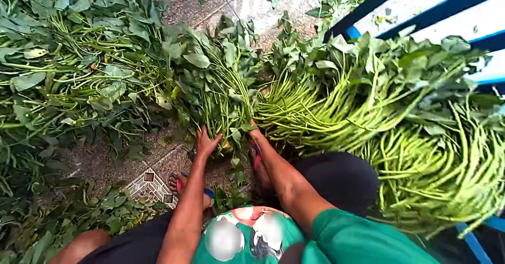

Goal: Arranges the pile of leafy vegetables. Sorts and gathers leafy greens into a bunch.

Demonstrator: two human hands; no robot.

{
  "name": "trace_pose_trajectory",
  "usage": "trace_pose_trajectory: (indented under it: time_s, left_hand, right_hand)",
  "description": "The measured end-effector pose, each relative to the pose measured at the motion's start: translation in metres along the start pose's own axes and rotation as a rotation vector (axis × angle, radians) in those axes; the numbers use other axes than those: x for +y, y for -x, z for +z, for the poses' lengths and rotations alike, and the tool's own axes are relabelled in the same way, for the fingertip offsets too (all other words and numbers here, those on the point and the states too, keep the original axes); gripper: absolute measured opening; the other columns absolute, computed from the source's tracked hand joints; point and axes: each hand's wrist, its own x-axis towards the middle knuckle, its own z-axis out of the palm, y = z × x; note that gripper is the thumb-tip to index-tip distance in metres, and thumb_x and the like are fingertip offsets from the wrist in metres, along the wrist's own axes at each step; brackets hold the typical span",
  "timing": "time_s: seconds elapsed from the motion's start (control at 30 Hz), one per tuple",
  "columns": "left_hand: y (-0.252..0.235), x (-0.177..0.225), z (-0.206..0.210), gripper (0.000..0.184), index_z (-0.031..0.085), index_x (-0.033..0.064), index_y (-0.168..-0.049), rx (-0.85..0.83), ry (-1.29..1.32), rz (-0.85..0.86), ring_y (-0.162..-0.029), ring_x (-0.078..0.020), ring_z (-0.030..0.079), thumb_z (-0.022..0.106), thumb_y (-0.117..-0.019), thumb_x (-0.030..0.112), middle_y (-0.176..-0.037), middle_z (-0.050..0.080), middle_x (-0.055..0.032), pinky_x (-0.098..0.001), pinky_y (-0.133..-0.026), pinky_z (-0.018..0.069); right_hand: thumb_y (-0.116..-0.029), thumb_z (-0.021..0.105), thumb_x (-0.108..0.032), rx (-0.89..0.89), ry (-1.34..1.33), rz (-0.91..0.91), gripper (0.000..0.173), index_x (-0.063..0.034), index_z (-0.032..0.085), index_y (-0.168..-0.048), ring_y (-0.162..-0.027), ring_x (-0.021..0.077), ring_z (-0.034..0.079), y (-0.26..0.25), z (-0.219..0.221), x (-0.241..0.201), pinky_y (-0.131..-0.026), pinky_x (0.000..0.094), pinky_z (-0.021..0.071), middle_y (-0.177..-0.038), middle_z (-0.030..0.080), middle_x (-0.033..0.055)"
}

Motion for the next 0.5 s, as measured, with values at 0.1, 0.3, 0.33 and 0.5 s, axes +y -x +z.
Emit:
trace_pose_trajectory:
  time_s: [0.1, 0.3, 0.33, 0.5]
  left_hand:
    - [0.017, 0.003, -0.012, 0.1, 0.014, 0.004, -0.164, -0.028, 0.098, 0.06, -0.148, -0.0489, 0.032, 0.071, -0.0944, 0.048, -0.165, 0.021, -0.0308, -0.0649, -0.117, 0.0316]
    - [0.066, 0.004, 0.044, 0.098, 0.02, 0.0077, -0.164, 0.057, 0.064, -0.006, -0.141, -0.0517, 0.041, 0.075, -0.0919, 0.047, -0.161, 0.029, -0.0322, -0.0689, -0.11, 0.0384]
    - [0.073, -0.005, 0.062, 0.102, 0.017, 0.0122, -0.165, 0.088, 0.001, -0.013, -0.143, -0.0522, 0.038, 0.074, -0.0903, 0.053, -0.164, 0.024, -0.0308, -0.0709, -0.11, 0.037]
    - [0.092, -0.024, 0.047, 0.093, 0.023, 0.0196, -0.165, 0.247, -0.151, 0.074, -0.154, -0.0491, 0.016, 0.071, -0.0924, 0.052, -0.171, 0.01, -0.023, -0.0762, -0.114, 0.0228]
  right_hand:
    - [-0.1063, 0.051, -0.009, -0.039, 0.017, -0.033, 0.053, -0.0052, 0.034, -0.157, -0.129, 0.0206, 0.057, 0.019, 0.003, -0.009, -0.106, 0.0408, 0.0509, -0.149, 0.052, 0.0175]
    - [-0.1019, 0.066, -0.029, 0.015, 0.556, 0.112, 0.059, -0.0002, 0.045, -0.15, -0.131, 0.0401, 0.056, 0.043, -0.04, -0.017, -0.111, 0.0576, 0.0447, -0.141, 0.057, 0.0291]
    - [-0.1017, 0.066, -0.027, 0.015, 0.698, 0.131, 0.057, 0.0007, 0.048, -0.149, -0.134, 0.0444, 0.054, 0.045, -0.048, -0.019, -0.112, 0.0623, 0.0416, -0.142, 0.057, 0.0304]
    - [-0.0955, 0.071, -0.027, -0.123, 1.121, 0.096, 0.052, -0.0001, 0.06, -0.138, -0.129, 0.0457, 0.057, 0.041, -0.057, -0.043, -0.108, 0.0688, 0.0427, -0.136, 0.062, 0.0284]
